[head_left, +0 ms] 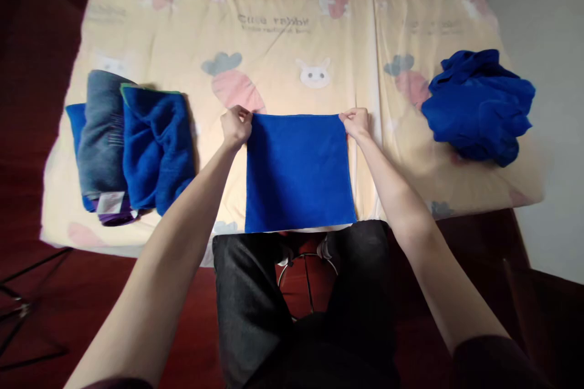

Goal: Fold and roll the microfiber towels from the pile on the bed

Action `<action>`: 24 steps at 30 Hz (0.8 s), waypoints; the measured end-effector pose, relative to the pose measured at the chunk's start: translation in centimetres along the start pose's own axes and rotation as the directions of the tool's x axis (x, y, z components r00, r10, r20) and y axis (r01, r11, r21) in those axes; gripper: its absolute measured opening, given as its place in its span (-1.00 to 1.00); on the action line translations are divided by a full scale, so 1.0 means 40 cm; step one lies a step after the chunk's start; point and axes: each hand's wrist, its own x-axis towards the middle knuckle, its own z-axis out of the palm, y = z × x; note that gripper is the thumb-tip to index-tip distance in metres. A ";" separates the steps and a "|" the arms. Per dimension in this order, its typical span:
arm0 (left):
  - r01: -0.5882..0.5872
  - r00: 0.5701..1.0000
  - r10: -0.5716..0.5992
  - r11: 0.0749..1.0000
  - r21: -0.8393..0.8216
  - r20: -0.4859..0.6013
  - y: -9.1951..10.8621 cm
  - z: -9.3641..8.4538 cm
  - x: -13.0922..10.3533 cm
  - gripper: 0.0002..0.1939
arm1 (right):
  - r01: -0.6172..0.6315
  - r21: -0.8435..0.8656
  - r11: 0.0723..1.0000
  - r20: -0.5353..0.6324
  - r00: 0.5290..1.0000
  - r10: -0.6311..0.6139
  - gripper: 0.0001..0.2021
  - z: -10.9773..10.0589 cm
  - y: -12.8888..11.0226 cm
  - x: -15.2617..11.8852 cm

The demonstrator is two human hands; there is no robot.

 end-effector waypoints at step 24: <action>-0.357 0.934 0.355 0.922 0.149 0.040 -0.019 0.050 0.083 -0.54 | 0.380 -0.255 0.889 0.013 0.921 -0.390 -0.37 0.073 -0.094 0.002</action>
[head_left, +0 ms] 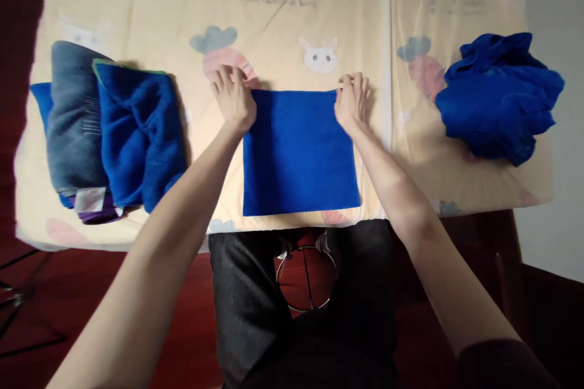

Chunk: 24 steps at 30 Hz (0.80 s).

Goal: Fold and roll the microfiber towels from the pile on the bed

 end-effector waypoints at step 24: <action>-0.038 0.993 0.035 0.999 0.024 0.110 0.141 -0.103 -0.712 -0.30 | -0.026 -0.141 0.990 0.193 0.980 0.053 -0.36 -0.176 -0.135 -0.528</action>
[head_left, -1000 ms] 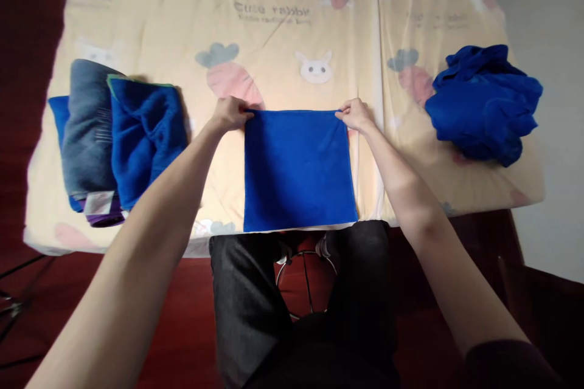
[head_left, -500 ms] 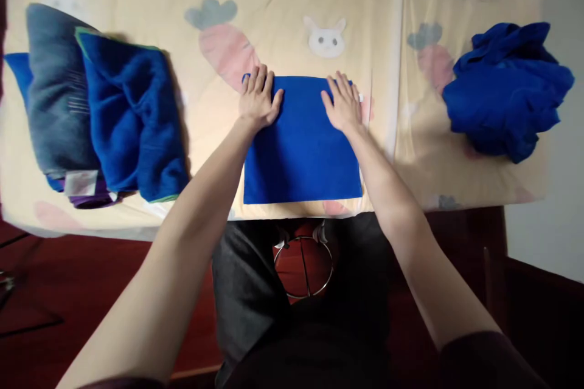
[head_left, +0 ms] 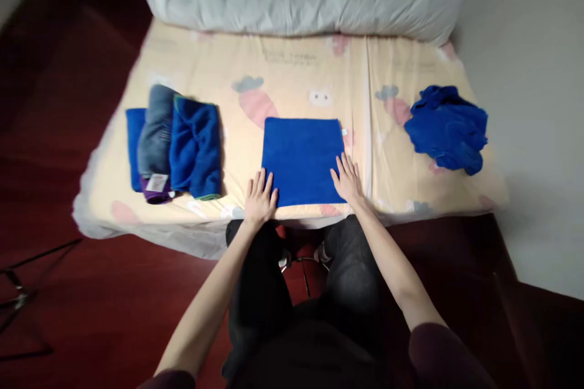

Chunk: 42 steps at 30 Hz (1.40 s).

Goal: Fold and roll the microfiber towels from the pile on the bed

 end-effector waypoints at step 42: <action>0.203 0.958 -0.259 0.915 -0.348 -0.122 -0.035 -0.041 -0.158 -0.56 | -0.076 0.368 0.927 -0.194 0.968 0.157 -0.54 -0.031 0.022 -0.297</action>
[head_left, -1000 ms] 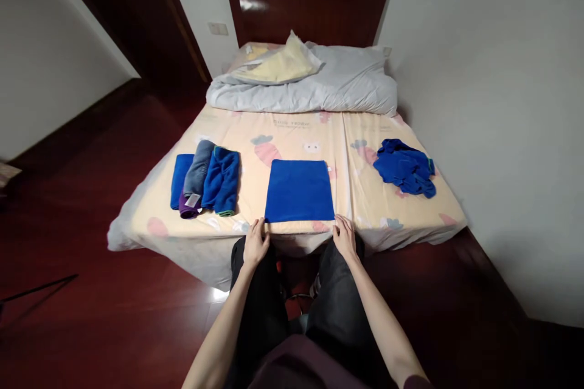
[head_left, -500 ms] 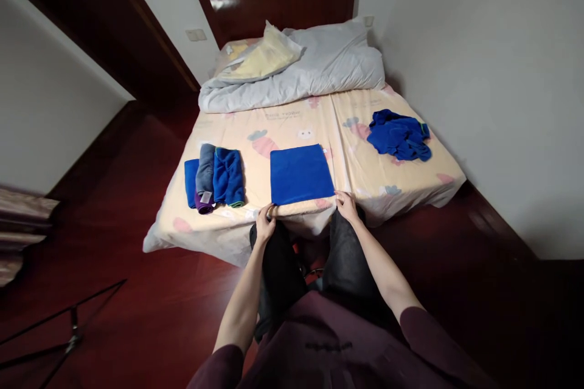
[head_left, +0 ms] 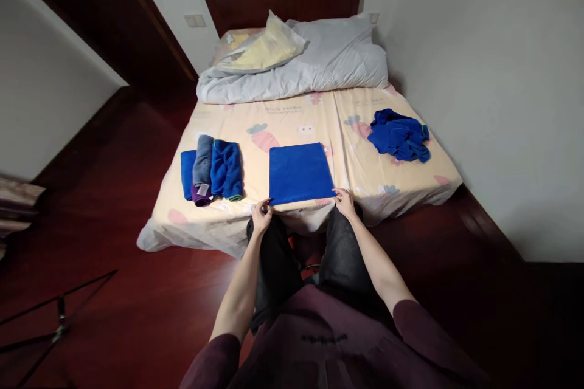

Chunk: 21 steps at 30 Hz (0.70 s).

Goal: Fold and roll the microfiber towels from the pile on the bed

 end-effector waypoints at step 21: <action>-0.034 0.999 0.034 0.999 0.016 -0.006 0.024 -0.001 0.007 -0.71 | 0.088 0.017 0.996 0.019 0.996 -0.088 -0.71 0.000 -0.045 0.007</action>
